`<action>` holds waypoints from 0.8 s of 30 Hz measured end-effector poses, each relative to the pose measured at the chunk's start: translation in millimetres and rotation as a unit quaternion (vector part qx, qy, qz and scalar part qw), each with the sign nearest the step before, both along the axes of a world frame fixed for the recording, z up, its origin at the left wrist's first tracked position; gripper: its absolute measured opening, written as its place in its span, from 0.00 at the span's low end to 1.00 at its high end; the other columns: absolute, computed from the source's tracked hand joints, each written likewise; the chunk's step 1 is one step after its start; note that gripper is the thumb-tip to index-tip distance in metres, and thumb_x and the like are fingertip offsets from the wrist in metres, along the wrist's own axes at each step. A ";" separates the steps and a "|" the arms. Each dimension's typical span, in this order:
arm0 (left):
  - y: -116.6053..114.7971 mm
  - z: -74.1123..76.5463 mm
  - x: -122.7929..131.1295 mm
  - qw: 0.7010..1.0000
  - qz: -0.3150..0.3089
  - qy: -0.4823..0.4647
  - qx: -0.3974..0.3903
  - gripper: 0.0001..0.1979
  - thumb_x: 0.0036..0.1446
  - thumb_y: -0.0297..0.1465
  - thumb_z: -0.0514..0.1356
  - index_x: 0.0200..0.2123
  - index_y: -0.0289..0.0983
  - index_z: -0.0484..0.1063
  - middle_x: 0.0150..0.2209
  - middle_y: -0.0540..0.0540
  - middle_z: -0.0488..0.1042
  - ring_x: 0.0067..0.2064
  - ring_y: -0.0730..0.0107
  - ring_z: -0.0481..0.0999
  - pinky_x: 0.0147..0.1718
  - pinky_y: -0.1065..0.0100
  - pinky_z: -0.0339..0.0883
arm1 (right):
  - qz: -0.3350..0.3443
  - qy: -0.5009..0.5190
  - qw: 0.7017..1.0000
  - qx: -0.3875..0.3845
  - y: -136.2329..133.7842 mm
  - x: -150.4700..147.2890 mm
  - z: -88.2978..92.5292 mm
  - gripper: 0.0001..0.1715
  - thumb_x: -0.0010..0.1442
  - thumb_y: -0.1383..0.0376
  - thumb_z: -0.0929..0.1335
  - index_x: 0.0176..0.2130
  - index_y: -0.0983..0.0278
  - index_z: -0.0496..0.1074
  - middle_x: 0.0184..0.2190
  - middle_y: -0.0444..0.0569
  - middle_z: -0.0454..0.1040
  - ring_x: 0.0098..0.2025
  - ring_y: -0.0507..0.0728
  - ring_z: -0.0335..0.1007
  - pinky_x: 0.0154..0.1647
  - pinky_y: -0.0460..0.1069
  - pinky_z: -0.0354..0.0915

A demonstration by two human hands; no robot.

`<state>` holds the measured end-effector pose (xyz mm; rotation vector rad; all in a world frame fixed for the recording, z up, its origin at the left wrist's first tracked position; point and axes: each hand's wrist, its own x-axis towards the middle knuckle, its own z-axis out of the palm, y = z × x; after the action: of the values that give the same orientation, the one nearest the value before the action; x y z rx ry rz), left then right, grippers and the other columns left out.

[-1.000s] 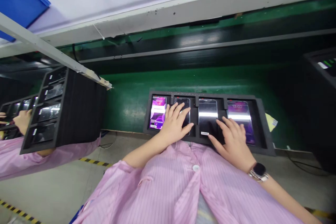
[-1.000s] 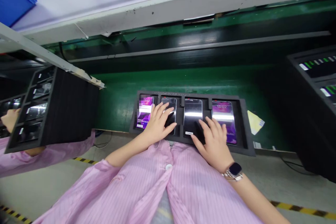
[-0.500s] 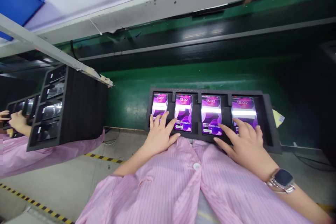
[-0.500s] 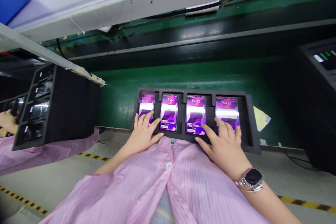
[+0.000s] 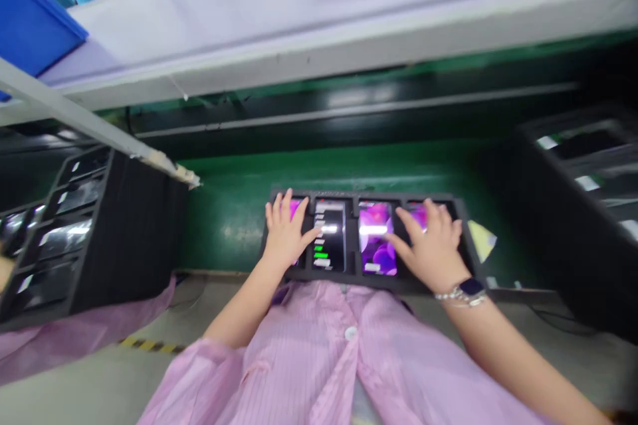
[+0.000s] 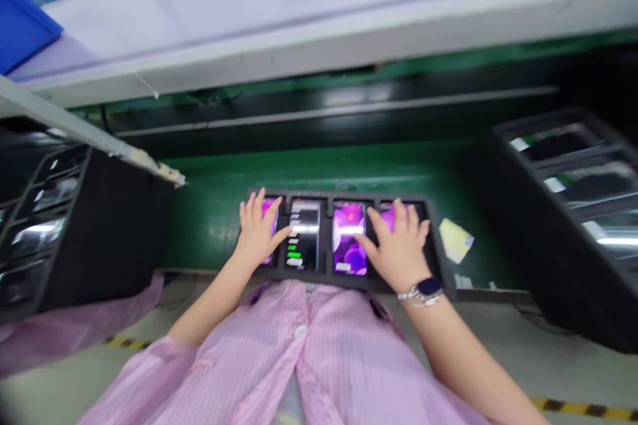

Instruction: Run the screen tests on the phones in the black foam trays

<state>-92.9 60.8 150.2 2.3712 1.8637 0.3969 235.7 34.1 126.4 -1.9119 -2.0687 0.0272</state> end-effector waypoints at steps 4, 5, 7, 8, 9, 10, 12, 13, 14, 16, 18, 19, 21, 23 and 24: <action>-11.1 -33.7 -10.1 0.996 -0.003 -0.025 0.087 0.28 0.68 0.44 0.59 0.67 0.42 0.68 0.72 0.32 0.57 0.74 0.35 0.53 0.70 0.30 0.50 | 0.023 0.007 0.998 0.053 -9.8 1.4 -9.0 0.30 0.68 0.46 0.66 0.62 0.57 0.74 0.70 0.63 0.60 0.70 0.78 0.56 0.66 0.80 0.55; -11.5 -46.6 -11.9 0.994 0.005 -0.031 0.103 0.27 0.67 0.44 0.59 0.66 0.42 0.69 0.72 0.33 0.59 0.74 0.36 0.55 0.70 0.31 0.52 | 0.027 0.010 0.998 0.058 -11.5 0.9 -15.8 0.30 0.68 0.46 0.66 0.62 0.57 0.74 0.69 0.63 0.61 0.70 0.77 0.57 0.66 0.80 0.56; -10.5 -67.0 -14.6 0.992 -0.015 -0.034 0.121 0.26 0.67 0.43 0.59 0.65 0.43 0.70 0.71 0.34 0.61 0.74 0.36 0.56 0.69 0.32 0.55 | 0.041 0.024 0.996 0.082 -14.7 -2.0 -27.7 0.30 0.69 0.48 0.66 0.63 0.59 0.73 0.69 0.64 0.62 0.71 0.77 0.56 0.65 0.78 0.59; -10.0 -72.9 -15.7 0.991 -0.027 -0.031 0.128 0.26 0.67 0.43 0.59 0.65 0.44 0.71 0.71 0.35 0.61 0.74 0.37 0.57 0.69 0.33 0.57 | 0.051 0.029 0.994 0.091 -16.8 -4.5 -31.4 0.30 0.69 0.49 0.66 0.64 0.59 0.72 0.69 0.64 0.62 0.71 0.77 0.55 0.66 0.78 0.60; -9.7 -75.9 -16.6 0.990 -0.041 -0.028 0.133 0.26 0.67 0.43 0.59 0.65 0.44 0.71 0.71 0.36 0.62 0.73 0.37 0.58 0.69 0.34 0.59 | 0.061 0.033 0.993 0.098 -19.1 -7.2 -33.2 0.29 0.69 0.50 0.66 0.64 0.60 0.72 0.69 0.64 0.62 0.72 0.76 0.54 0.66 0.77 0.60; -9.8 -76.6 -17.2 0.989 -0.055 -0.023 0.136 0.25 0.67 0.43 0.59 0.64 0.45 0.72 0.70 0.37 0.63 0.73 0.37 0.58 0.68 0.34 0.60 | 0.069 0.036 0.992 0.101 -21.4 -9.9 -33.4 0.29 0.70 0.52 0.67 0.64 0.60 0.71 0.69 0.63 0.62 0.72 0.76 0.54 0.67 0.76 0.60; -10.3 -74.0 -17.3 0.988 -0.076 -0.015 0.136 0.23 0.66 0.43 0.60 0.62 0.48 0.74 0.69 0.39 0.65 0.73 0.39 0.59 0.68 0.35 0.61 | 0.080 0.039 0.991 0.100 -25.1 -14.0 -30.1 0.28 0.69 0.54 0.67 0.64 0.61 0.71 0.69 0.62 0.63 0.73 0.74 0.54 0.69 0.75 0.59; -10.5 -72.0 -16.9 0.987 -0.089 -0.011 0.136 0.22 0.66 0.43 0.61 0.61 0.49 0.75 0.69 0.40 0.66 0.72 0.39 0.60 0.68 0.35 0.61 | 0.083 0.040 0.991 0.098 -26.1 -15.2 -27.7 0.28 0.69 0.54 0.67 0.64 0.61 0.71 0.68 0.62 0.64 0.73 0.74 0.54 0.69 0.75 0.59; -10.6 -70.1 -16.3 0.985 -0.103 -0.007 0.140 0.21 0.66 0.43 0.61 0.60 0.49 0.75 0.69 0.40 0.66 0.72 0.39 0.61 0.68 0.35 0.61 | 0.084 0.040 0.991 0.095 -26.8 -15.8 -25.3 0.28 0.69 0.55 0.68 0.63 0.62 0.71 0.68 0.62 0.64 0.72 0.73 0.55 0.69 0.75 0.59; -10.8 -67.1 -14.7 0.979 -0.125 -0.006 0.161 0.20 0.66 0.42 0.61 0.60 0.46 0.76 0.68 0.38 0.66 0.71 0.37 0.62 0.67 0.32 0.60 | 0.087 0.038 0.991 0.090 -27.1 -16.1 -21.8 0.28 0.69 0.55 0.68 0.64 0.63 0.71 0.67 0.63 0.65 0.72 0.73 0.55 0.68 0.76 0.60; -11.1 -64.9 -13.2 0.972 -0.139 -0.012 0.187 0.20 0.67 0.41 0.60 0.58 0.41 0.76 0.67 0.34 0.66 0.69 0.35 0.63 0.65 0.29 0.61 | 0.084 0.033 0.992 0.089 -27.1 -16.0 -20.5 0.29 0.69 0.55 0.68 0.64 0.64 0.70 0.67 0.63 0.65 0.72 0.73 0.55 0.68 0.76 0.60; -11.3 -63.9 -12.5 0.970 -0.142 -0.016 0.197 0.20 0.68 0.41 0.60 0.58 0.38 0.76 0.66 0.33 0.66 0.68 0.34 0.63 0.63 0.28 0.62 | 0.082 0.031 0.992 0.089 -27.1 -15.9 -20.5 0.29 0.69 0.55 0.68 0.64 0.64 0.70 0.67 0.63 0.65 0.72 0.73 0.55 0.68 0.76 0.60; -11.8 -61.7 -11.3 0.967 -0.148 -0.019 0.208 0.20 0.69 0.40 0.59 0.57 0.36 0.76 0.65 0.31 0.67 0.67 0.33 0.63 0.62 0.28 0.63 | 0.079 0.029 0.993 0.088 -27.2 -16.2 -20.9 0.29 0.69 0.55 0.68 0.64 0.64 0.70 0.66 0.63 0.66 0.72 0.72 0.55 0.68 0.76 0.60; -12.4 -59.7 -10.8 0.965 -0.155 -0.016 0.212 0.19 0.70 0.40 0.58 0.56 0.36 0.76 0.65 0.31 0.67 0.67 0.33 0.63 0.62 0.28 0.62 | 0.079 0.030 0.993 0.085 -27.3 -16.6 -21.0 0.29 0.69 0.55 0.68 0.64 0.64 0.71 0.66 0.63 0.66 0.72 0.72 0.55 0.69 0.75 0.60; -12.7 -58.9 -10.7 0.965 -0.157 -0.014 0.212 0.18 0.70 0.40 0.58 0.56 0.37 0.76 0.65 0.32 0.67 0.67 0.34 0.63 0.63 0.28 0.62 | 0.079 0.032 0.993 0.082 -27.2 -16.9 -20.7 0.29 0.69 0.55 0.68 0.64 0.64 0.71 0.66 0.63 0.66 0.72 0.72 0.55 0.69 0.75 0.59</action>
<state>-103.6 48.1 91.3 2.8494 1.4645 0.8604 218.8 6.8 105.8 -1.6287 -2.1044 -0.0430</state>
